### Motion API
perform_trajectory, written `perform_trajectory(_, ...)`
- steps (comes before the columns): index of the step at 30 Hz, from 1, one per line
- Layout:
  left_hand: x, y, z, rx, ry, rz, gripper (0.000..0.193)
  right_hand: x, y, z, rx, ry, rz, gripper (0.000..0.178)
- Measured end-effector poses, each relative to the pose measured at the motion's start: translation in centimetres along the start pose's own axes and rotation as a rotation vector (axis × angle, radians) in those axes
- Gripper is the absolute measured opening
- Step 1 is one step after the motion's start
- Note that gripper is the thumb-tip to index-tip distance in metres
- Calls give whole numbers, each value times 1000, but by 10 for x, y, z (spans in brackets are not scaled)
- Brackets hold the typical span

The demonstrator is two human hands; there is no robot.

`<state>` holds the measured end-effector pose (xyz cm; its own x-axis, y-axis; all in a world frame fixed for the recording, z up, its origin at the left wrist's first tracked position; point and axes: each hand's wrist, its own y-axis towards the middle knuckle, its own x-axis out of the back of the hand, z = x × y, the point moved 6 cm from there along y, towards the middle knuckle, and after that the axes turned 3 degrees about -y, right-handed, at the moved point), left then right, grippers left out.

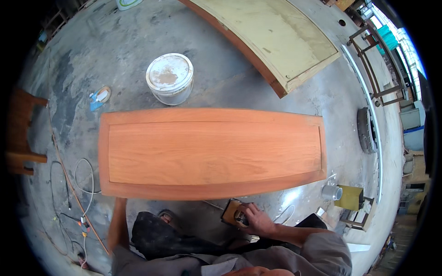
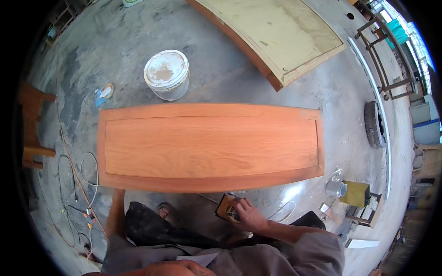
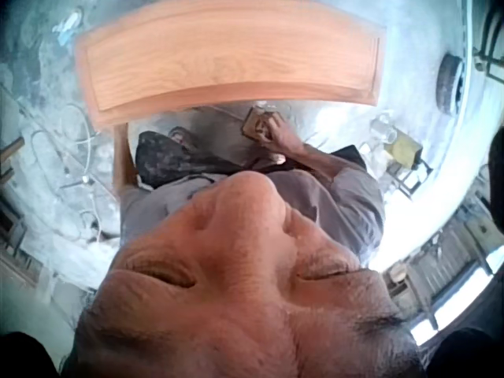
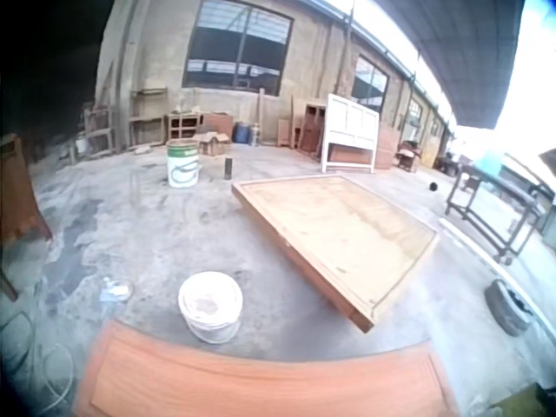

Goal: The person uses an electric sander to smooth the surfaces of a wooden drawer and a small wooden stool. They work on the drawer front and sides, then move to the stool, sanding the legs, seat frame, and underside.

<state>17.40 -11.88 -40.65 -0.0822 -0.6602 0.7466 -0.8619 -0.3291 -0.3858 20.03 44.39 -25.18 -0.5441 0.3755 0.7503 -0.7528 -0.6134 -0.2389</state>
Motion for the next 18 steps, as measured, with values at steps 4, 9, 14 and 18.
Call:
perform_trajectory(4, 7, -90, 6, -181, -219, -199, 54, 14, 10, -3, -19, -67, 17, 71)
perform_trajectory(9, -12, -60, -4, -171, -380, -37, 49, 13, 22, -6, -30, -119, 89, 69)
perform_trajectory(14, -33, -70, 1, -551, -71, -396, 47, 7, 23, 1, -57, -132, 94, 71)
perform_trajectory(18, -29, -122, 33, -571, -312, -656, 47, -1, 26, -1, -150, -132, 277, 70)
